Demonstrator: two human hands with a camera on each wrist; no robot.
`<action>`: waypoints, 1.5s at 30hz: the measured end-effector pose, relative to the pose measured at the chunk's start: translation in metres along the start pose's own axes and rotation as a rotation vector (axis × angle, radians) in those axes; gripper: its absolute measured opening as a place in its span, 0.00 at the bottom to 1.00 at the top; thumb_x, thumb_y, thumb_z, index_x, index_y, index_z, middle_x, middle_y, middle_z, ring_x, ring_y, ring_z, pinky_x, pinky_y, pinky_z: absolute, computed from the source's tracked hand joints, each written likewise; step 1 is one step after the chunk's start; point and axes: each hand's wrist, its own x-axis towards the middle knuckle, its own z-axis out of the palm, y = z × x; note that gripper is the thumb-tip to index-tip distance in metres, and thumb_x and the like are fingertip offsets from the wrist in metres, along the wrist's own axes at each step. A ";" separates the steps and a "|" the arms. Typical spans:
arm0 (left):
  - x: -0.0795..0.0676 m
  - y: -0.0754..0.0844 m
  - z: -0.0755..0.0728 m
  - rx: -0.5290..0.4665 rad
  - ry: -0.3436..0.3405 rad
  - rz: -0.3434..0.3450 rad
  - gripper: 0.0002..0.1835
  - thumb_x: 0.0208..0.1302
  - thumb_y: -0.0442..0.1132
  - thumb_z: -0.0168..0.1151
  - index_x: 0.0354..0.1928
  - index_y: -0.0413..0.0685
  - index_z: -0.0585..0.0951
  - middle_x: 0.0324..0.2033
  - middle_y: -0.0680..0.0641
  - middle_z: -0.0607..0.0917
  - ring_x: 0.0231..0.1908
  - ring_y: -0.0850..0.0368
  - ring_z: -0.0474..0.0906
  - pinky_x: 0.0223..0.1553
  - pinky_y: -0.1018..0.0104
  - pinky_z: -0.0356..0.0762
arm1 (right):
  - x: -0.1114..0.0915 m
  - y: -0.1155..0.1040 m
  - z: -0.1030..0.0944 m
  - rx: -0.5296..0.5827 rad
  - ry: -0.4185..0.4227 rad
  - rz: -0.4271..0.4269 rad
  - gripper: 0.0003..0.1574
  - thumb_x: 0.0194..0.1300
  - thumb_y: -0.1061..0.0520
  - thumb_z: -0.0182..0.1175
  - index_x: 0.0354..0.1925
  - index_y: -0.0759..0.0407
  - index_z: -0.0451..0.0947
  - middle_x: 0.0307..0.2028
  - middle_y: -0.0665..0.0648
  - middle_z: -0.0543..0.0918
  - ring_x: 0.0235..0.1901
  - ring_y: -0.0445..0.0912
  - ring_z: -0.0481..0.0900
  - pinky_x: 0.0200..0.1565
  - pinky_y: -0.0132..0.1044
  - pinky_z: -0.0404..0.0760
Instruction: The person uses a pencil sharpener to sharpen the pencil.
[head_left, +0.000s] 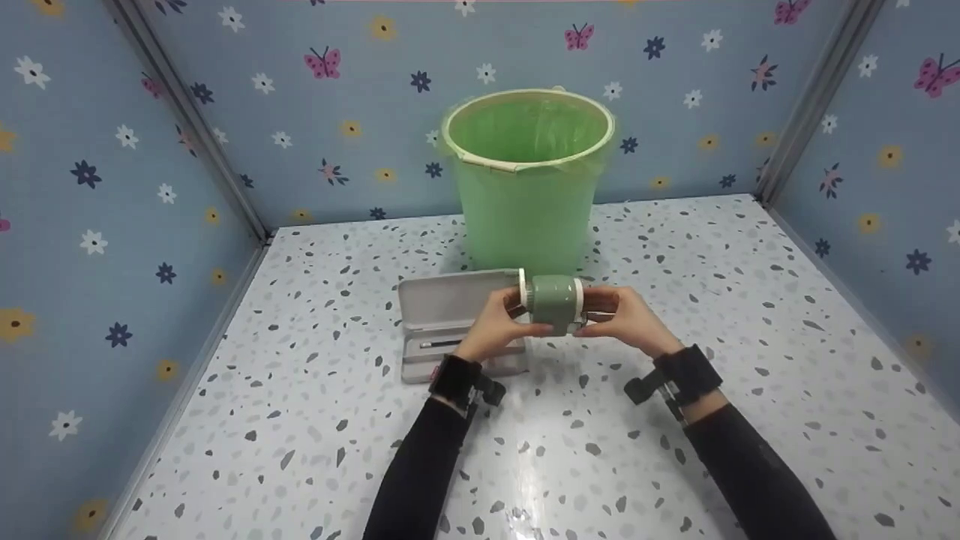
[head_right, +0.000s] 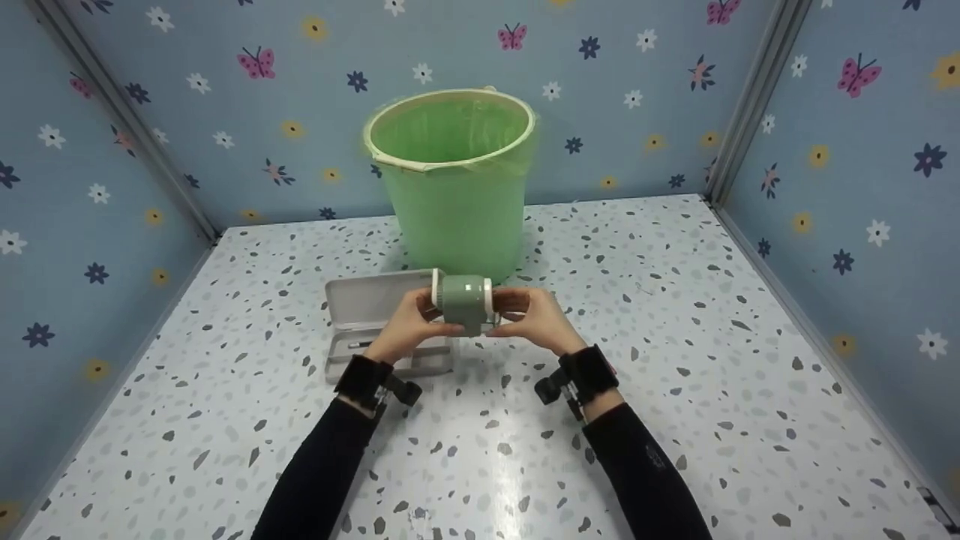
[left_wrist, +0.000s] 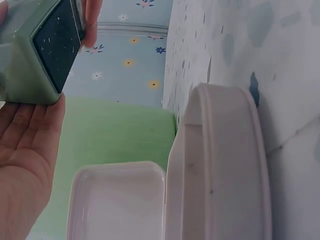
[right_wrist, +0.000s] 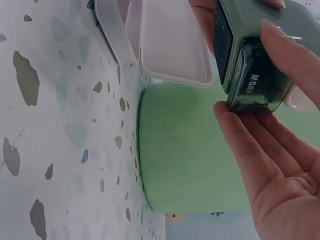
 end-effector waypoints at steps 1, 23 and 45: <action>-0.001 0.000 -0.003 -0.016 0.014 -0.007 0.32 0.47 0.31 0.76 0.58 0.38 0.76 0.53 0.40 0.84 0.53 0.50 0.82 0.63 0.51 0.74 | -0.001 0.001 -0.004 0.010 0.011 0.008 0.42 0.49 0.66 0.74 0.62 0.70 0.71 0.59 0.71 0.78 0.59 0.61 0.78 0.57 0.37 0.81; -0.002 0.000 -0.016 -0.067 0.034 -0.017 0.34 0.47 0.30 0.75 0.60 0.37 0.74 0.56 0.38 0.82 0.57 0.47 0.80 0.66 0.49 0.70 | 0.016 -0.123 -0.073 -0.033 0.237 -0.104 0.42 0.52 0.66 0.73 0.64 0.68 0.69 0.61 0.68 0.77 0.57 0.48 0.81 0.57 0.28 0.78; -0.002 0.003 -0.009 -0.068 0.005 -0.072 0.32 0.46 0.31 0.75 0.57 0.39 0.76 0.53 0.41 0.84 0.55 0.49 0.81 0.61 0.59 0.76 | 0.114 -0.188 -0.066 -0.562 0.453 -0.212 0.41 0.56 0.65 0.70 0.66 0.70 0.68 0.60 0.69 0.74 0.60 0.58 0.72 0.65 0.42 0.73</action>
